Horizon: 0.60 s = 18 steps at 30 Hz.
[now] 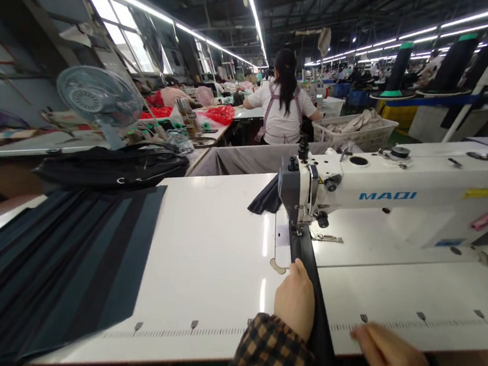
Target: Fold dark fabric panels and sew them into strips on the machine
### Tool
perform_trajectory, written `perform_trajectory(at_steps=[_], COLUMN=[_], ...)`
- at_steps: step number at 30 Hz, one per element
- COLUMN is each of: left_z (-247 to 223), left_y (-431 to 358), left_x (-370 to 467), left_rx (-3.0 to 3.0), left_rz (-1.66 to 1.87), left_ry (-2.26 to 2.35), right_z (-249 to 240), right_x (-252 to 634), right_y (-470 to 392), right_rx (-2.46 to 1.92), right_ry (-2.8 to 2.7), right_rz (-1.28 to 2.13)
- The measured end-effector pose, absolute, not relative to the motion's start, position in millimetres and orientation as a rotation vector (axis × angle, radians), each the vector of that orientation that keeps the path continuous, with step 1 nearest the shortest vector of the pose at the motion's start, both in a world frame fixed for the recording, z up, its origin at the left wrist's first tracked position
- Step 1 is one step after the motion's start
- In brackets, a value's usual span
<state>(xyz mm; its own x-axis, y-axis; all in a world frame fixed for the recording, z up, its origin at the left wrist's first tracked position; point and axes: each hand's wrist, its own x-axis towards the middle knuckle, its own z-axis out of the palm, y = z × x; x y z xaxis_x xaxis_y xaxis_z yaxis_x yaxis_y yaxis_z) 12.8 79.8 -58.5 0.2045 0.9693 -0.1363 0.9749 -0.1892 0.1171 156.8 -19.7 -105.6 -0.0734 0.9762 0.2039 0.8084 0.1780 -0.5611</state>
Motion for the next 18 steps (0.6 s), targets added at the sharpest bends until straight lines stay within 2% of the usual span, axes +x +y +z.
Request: perform_trajectory(at_steps=[3, 5, 18], left_z=[-62.8, -67.9, -74.0], left_y=[80.6, 82.0, 81.0], left_x=[10.9, 9.3, -0.9], left_rx=[2.298, 2.31, 2.271], left_rz=[-0.061, -0.053, 0.134], left_ry=[1.897, 1.888, 1.721], right_z=[-103.5, -106.7, -94.6], right_x=[160.0, 151.4, 137.4], right_y=[40.2, 65.5, 82.3], right_rx=[-1.611, -1.553, -1.37], right_ry=[-2.129, -2.283, -2.538], right_rz=[0.007, -0.122, 0.002])
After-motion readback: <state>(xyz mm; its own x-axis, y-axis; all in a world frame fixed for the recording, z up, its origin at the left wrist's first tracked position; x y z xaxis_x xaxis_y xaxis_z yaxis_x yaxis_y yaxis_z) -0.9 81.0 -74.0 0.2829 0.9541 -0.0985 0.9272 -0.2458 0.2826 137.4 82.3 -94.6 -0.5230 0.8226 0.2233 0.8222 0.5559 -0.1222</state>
